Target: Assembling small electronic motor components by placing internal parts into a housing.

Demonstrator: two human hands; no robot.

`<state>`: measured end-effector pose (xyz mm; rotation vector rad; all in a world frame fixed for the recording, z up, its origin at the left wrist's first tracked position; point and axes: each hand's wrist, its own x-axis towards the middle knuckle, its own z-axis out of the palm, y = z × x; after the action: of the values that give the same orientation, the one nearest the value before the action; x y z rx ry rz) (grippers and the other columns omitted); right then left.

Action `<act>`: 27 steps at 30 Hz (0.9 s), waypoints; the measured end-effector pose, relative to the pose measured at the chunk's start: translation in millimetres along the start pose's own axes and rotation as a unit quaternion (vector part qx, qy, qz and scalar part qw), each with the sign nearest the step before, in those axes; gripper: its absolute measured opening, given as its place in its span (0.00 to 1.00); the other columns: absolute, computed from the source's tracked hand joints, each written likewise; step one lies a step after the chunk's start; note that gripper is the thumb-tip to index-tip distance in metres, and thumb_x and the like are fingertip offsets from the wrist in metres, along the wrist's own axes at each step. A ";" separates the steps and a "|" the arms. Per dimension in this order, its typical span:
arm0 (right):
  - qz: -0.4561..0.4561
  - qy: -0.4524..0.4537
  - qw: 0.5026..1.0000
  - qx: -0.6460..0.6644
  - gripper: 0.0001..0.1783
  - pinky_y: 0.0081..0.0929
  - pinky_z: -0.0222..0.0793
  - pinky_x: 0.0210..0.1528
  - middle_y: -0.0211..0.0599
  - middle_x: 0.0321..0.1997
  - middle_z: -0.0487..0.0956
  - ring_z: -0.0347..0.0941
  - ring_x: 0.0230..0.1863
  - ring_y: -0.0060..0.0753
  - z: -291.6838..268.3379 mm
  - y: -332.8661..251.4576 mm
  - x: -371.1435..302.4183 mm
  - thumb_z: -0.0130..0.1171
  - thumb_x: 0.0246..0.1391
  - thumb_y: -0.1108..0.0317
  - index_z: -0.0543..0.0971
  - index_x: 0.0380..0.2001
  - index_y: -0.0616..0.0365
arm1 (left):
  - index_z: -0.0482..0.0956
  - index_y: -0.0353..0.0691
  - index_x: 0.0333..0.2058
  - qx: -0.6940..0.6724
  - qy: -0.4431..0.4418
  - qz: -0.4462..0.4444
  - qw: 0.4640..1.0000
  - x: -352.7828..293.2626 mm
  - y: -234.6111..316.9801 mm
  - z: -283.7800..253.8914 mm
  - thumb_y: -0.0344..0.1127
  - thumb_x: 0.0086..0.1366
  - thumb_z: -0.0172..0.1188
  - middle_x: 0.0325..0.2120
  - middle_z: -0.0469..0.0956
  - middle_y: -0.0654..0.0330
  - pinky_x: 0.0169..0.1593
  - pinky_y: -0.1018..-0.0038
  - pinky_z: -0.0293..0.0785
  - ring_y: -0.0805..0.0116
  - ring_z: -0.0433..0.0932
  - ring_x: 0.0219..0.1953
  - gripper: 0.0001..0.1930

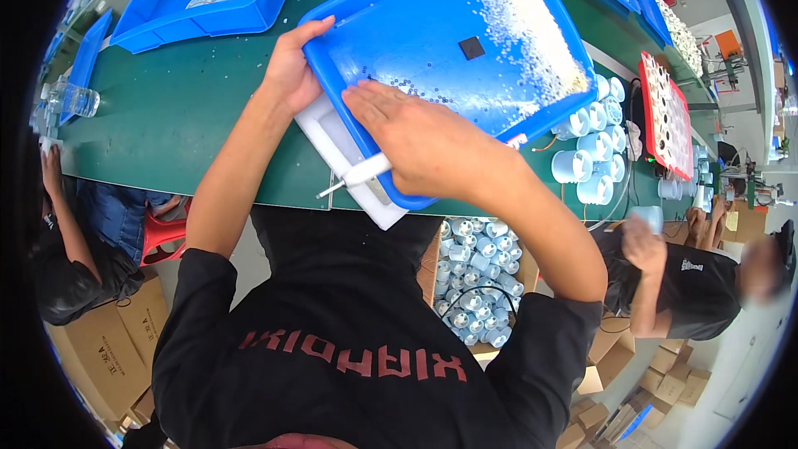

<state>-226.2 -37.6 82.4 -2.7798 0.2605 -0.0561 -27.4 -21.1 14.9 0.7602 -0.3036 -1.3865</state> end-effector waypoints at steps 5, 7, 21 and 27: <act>-0.001 -0.028 1.000 -0.009 0.37 0.37 0.61 0.60 0.52 0.58 0.66 0.60 0.61 0.49 -4.0 -1.0 -27.5 0.52 0.32 0.83 0.64 0.54 0.67 | 0.68 0.31 0.47 0.011 0.010 0.008 1.000 5.5 4.1 2.4 0.35 0.58 0.54 0.43 0.73 0.49 0.54 0.59 0.67 0.57 0.73 0.45 0.20; 0.006 -0.032 0.999 -0.011 0.35 0.37 0.61 0.60 0.50 0.58 0.66 0.60 0.61 0.49 -6.0 1.2 -30.2 0.52 0.32 0.84 0.67 0.53 0.67 | 0.69 0.33 0.45 0.026 -0.011 0.021 0.999 10.7 6.1 1.8 0.35 0.58 0.55 0.41 0.73 0.51 0.52 0.60 0.69 0.59 0.74 0.43 0.18; -0.032 0.057 0.998 -0.014 0.30 0.33 0.58 0.63 0.47 0.56 0.69 0.60 0.62 0.45 1.7 26.8 -9.0 0.52 0.31 0.84 0.72 0.46 0.69 | 0.66 0.31 0.48 0.006 -0.006 0.033 0.999 20.2 5.9 5.1 0.34 0.58 0.54 0.45 0.72 0.49 0.54 0.59 0.67 0.56 0.72 0.46 0.20; 0.018 0.020 1.000 -0.003 0.31 0.34 0.61 0.60 0.46 0.56 0.69 0.62 0.60 0.46 1.9 15.3 -41.8 0.52 0.29 0.85 0.72 0.47 0.69 | 0.65 0.30 0.50 0.012 0.007 0.033 0.999 20.6 8.4 7.0 0.34 0.58 0.53 0.47 0.70 0.47 0.56 0.55 0.63 0.54 0.70 0.49 0.22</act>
<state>-269.7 -43.3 75.1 -2.7814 0.3221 -0.1026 -21.2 -42.9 20.6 0.7729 -0.3313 -1.3157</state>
